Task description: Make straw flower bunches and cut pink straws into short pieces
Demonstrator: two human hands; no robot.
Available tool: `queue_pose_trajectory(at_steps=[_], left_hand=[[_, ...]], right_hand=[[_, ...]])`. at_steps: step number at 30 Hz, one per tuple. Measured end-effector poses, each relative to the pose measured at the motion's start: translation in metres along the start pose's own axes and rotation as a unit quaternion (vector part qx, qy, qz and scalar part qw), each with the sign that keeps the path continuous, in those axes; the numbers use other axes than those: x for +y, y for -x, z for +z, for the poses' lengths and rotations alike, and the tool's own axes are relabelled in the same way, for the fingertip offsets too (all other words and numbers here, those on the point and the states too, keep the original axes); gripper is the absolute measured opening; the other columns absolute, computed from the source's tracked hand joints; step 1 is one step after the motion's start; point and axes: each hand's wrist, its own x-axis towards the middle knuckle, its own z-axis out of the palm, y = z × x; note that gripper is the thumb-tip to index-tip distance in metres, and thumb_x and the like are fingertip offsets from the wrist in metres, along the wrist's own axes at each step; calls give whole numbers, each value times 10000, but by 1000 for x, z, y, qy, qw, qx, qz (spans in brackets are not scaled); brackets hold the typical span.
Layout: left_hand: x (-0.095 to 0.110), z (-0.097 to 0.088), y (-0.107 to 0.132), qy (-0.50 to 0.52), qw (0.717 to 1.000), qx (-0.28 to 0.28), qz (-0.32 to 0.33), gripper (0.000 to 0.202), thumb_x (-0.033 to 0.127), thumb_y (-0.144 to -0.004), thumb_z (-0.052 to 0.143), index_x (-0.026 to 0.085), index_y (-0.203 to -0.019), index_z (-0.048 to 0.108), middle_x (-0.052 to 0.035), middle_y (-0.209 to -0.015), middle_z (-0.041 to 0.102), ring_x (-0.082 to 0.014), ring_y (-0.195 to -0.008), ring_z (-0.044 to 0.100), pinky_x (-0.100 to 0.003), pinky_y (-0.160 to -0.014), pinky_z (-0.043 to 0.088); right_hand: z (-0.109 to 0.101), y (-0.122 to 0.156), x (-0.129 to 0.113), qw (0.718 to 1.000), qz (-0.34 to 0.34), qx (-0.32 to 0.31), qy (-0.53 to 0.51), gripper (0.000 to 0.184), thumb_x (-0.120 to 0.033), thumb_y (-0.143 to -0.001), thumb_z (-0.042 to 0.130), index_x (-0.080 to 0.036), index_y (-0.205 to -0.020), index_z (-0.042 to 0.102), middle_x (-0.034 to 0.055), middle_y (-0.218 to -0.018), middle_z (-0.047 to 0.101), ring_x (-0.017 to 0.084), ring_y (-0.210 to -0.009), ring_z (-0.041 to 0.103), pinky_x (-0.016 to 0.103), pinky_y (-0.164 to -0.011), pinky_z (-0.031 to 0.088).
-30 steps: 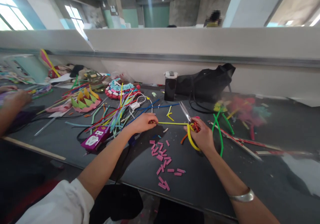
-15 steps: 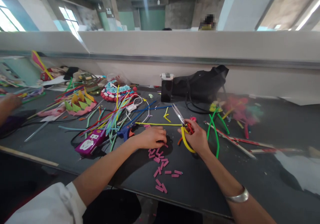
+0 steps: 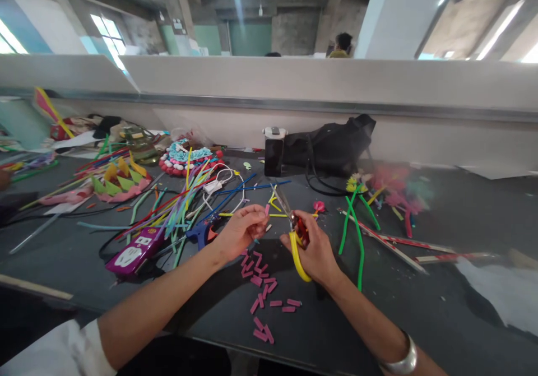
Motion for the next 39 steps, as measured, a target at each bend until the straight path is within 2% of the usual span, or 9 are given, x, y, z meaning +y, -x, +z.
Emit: queue_pose_trajectory(at_steps=[6,15,19,22,25,29,32,36,39], left_hand=[[-3,8,8,33,999,-24,-13,167,257,-704,728,156,-761,608,35,-612,536,-50,-507,440,-204,-521,323],[1,4,7,-27,999,-25,34,203,286,-673,741,148,-755,618,29,-626,564,-49,-505,433,-214,-534,313],[22,9,20,-32,996,-11,80,172,279,-686,716,150,-717,606,44,-565,529,-53,-491,407,-219,-530,304],[40,24,53,-57,994,-17,91,155,274,-702,701,154,-721,605,45,-554,519,-60,-500,416,-218,-532,303],[44,49,104,-55,995,4,83,166,286,-695,700,161,-698,591,49,-522,492,-66,-490,408,-218,-527,308],[21,88,181,-18,998,40,38,175,295,-679,713,159,-685,602,36,-538,501,-67,-491,412,-213,-522,319],[-4,110,239,-10,998,55,11,154,282,-674,714,161,-679,619,26,-548,512,-69,-495,413,-207,-514,308],[-23,115,304,-44,995,93,4,116,244,-669,692,162,-629,620,29,-525,486,-72,-489,388,-205,-502,289],[-26,100,327,-67,991,119,-6,110,236,-684,666,163,-619,614,34,-522,470,-67,-482,360,-202,-502,282]], right_hand=[[2,5,-10,999,-25,-28,34,433,-342,-799,628,-233,-1190,475,47,-941,602,186,-727,590,324,-689,510],[-2,-2,12,996,-40,78,34,487,-363,-800,646,-227,-1227,456,50,-954,589,195,-751,583,332,-699,503],[-11,-2,-7,991,-62,106,58,464,-358,-795,651,-212,-1200,478,71,-996,594,204,-771,580,359,-736,498],[-20,14,-49,993,-21,110,-20,452,-355,-803,648,-228,-1200,474,55,-980,586,193,-771,583,353,-748,500],[-30,49,-105,980,25,108,-167,437,-366,-801,663,-253,-1180,476,20,-918,580,178,-772,584,331,-752,508],[-39,117,-168,937,88,60,-332,409,-369,-800,683,-259,-1147,496,-20,-828,575,136,-678,560,243,-598,487],[-41,169,-197,919,113,42,-374,461,-365,-768,727,-254,-1154,501,-23,-839,589,121,-639,555,230,-568,479],[-32,219,-219,915,122,20,-384,442,-350,-740,757,-238,-1095,518,-28,-798,604,124,-614,574,231,-558,474],[-15,231,-229,918,111,11,-380,411,-336,-729,764,-233,-1045,522,-35,-749,600,133,-604,583,243,-573,480]])
